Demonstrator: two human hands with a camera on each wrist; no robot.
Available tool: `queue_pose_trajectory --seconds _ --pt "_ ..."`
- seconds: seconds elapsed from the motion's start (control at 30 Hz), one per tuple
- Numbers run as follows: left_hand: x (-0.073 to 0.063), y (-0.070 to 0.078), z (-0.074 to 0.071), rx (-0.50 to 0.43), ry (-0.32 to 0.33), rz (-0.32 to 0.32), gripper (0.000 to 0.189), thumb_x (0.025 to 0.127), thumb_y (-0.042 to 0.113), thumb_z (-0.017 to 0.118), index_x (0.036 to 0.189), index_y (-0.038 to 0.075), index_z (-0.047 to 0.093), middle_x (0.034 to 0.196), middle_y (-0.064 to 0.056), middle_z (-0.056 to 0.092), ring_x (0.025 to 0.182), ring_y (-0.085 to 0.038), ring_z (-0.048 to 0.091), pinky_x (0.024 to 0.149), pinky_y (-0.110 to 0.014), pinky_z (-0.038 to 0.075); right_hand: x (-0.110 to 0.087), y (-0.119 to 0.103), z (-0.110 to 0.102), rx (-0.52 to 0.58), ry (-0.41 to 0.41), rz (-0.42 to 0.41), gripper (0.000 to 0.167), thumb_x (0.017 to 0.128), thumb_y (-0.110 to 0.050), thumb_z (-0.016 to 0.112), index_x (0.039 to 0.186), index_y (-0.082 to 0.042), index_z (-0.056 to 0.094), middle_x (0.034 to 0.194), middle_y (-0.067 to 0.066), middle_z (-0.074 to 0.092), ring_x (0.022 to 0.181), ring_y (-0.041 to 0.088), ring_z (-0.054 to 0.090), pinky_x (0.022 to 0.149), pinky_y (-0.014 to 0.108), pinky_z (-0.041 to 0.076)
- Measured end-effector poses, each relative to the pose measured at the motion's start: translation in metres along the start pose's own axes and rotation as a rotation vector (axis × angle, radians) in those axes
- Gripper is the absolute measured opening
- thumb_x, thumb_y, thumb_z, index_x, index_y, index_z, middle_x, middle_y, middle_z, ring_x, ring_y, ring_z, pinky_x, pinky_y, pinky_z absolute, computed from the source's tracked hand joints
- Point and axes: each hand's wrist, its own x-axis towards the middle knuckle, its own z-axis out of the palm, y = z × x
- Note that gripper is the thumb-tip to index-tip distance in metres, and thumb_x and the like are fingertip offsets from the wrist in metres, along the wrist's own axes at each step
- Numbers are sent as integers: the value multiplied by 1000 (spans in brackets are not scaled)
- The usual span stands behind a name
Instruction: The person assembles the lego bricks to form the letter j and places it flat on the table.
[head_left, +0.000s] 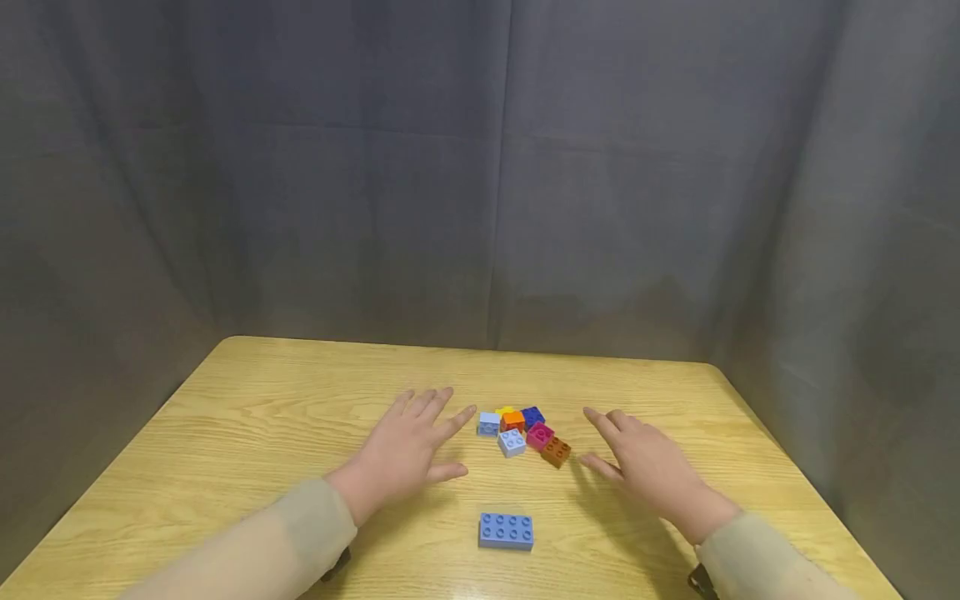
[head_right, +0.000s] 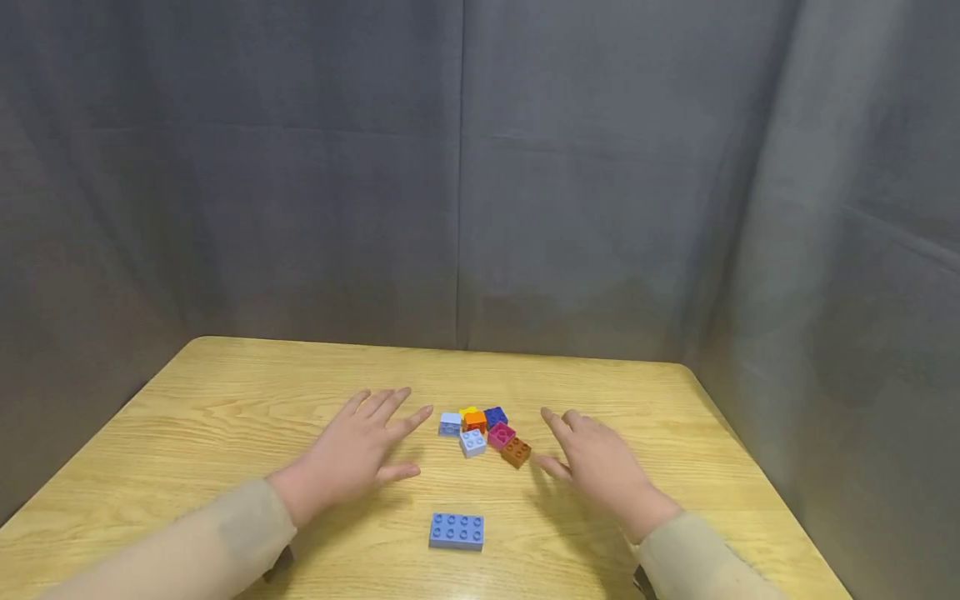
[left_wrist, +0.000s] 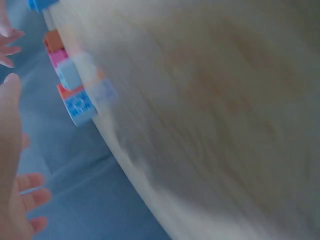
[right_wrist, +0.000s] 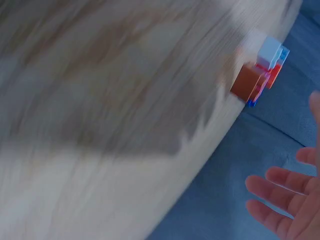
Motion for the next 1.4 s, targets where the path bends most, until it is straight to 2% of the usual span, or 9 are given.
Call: queue_pose_trajectory --seconds 0.07,0.17,0.33,0.47,0.63,0.87,1.0,1.13,1.4 --pt "-2 7 -3 -64 -11 -13 75 92 70 46 152 25 41 147 -15 43 132 -32 42 108 -52 31 1 -5 1 63 -19 41 59 93 -40 67 138 -5 53 113 13 63 91 31 65 77 48 54" --pt "-4 17 -9 -176 -35 -26 69 92 67 49 143 21 54 125 -10 54 114 -25 50 98 -44 40 5 -12 3 168 -36 95 46 93 -33 69 129 -5 59 115 13 64 99 32 65 80 49 54" --pt "-8 32 -16 -344 -84 -21 50 93 54 61 121 14 72 89 5 49 76 -11 46 69 -29 43 15 -17 10 282 -81 153 37 92 -27 71 121 -4 63 112 10 65 94 27 65 78 43 54" --pt "-10 42 -16 -504 -158 -51 43 89 48 69 112 13 75 82 7 49 64 -6 44 55 -23 40 21 -19 19 334 -105 192 39 90 -27 74 119 -3 63 112 11 65 97 27 65 80 43 54" --pt "-10 53 -15 -623 -217 -81 44 83 47 76 112 15 75 83 7 50 66 -3 48 57 -22 42 26 -20 29 400 -133 251 43 87 -30 77 118 -4 63 111 11 64 98 28 64 81 45 54" --pt "-11 63 -11 -650 -268 -92 44 75 45 83 110 19 75 83 9 51 69 -2 49 59 -21 43 27 -21 40 433 -163 307 44 83 -33 80 114 -6 65 101 9 63 83 20 62 72 40 53" --pt "-12 64 -8 -646 -256 -89 39 75 42 84 106 19 77 81 10 51 68 -3 48 60 -21 42 30 -22 43 440 -167 319 43 82 -31 81 113 -6 65 96 7 62 77 15 58 67 35 51" --pt "-14 64 -6 -643 -239 -73 34 75 38 85 102 19 78 80 10 50 67 -3 47 60 -20 41 35 -24 43 453 -167 325 42 80 -28 83 111 -5 66 94 5 63 77 15 58 69 36 51" --pt "-13 63 -3 -654 -232 -65 32 75 38 85 101 21 77 79 11 51 68 -3 47 61 -20 42 43 -26 45 455 -172 318 23 80 -15 83 94 -5 68 85 1 62 75 13 57 70 34 51"
